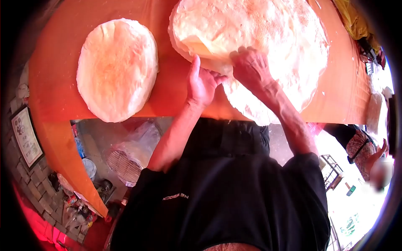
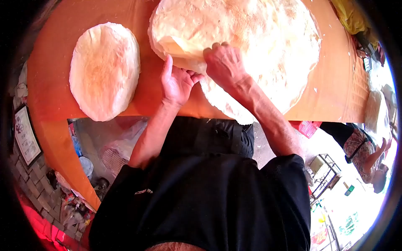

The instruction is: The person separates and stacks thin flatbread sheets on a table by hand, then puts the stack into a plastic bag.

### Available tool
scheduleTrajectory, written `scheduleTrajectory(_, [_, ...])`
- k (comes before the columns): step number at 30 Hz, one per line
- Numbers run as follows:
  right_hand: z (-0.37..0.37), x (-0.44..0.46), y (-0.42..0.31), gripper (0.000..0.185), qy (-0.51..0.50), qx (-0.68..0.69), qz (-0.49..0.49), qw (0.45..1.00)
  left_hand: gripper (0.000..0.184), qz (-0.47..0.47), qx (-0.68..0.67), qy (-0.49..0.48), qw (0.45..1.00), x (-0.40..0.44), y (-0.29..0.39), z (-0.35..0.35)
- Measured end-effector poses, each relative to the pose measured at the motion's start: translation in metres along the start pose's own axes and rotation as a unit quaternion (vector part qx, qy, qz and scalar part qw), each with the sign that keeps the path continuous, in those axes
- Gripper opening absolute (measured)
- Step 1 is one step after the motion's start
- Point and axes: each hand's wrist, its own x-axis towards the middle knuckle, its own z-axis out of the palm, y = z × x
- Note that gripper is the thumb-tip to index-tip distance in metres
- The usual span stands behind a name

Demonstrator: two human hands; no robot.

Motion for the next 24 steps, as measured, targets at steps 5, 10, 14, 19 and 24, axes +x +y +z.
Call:
scheduleTrajectory(5, [0.004, -0.002, -0.020, 0.012, -0.013, 0.014, -0.018, 1.000, 0.057, 0.006, 0.037, 0.001, 0.999, -0.004, 0.001, 0.004])
scheduleTrajectory(10, [0.002, 0.003, -0.023, 0.016, -0.092, -0.005, -0.037, 0.995, 0.055, -0.028, 0.068, 0.054, 0.996, 0.001, 0.000, 0.001])
scheduleTrajectory(14, [0.013, -0.002, -0.033, 0.045, -0.138, 0.009, -0.048, 0.989, 0.049, 0.035, 0.061, 0.067, 0.995, -0.001, 0.003, 0.013])
scheduleTrajectory(19, [0.016, -0.052, 0.007, 0.062, 0.086, 0.004, 0.002, 0.996, 0.044, -0.013, 0.030, 0.119, 0.992, 0.004, 0.011, 0.001])
scheduleTrajectory(24, [-0.002, -0.020, 0.027, 0.019, 0.110, 0.020, 0.008, 0.994, 0.053, 0.056, 0.052, 0.033, 0.997, -0.009, 0.021, 0.020])
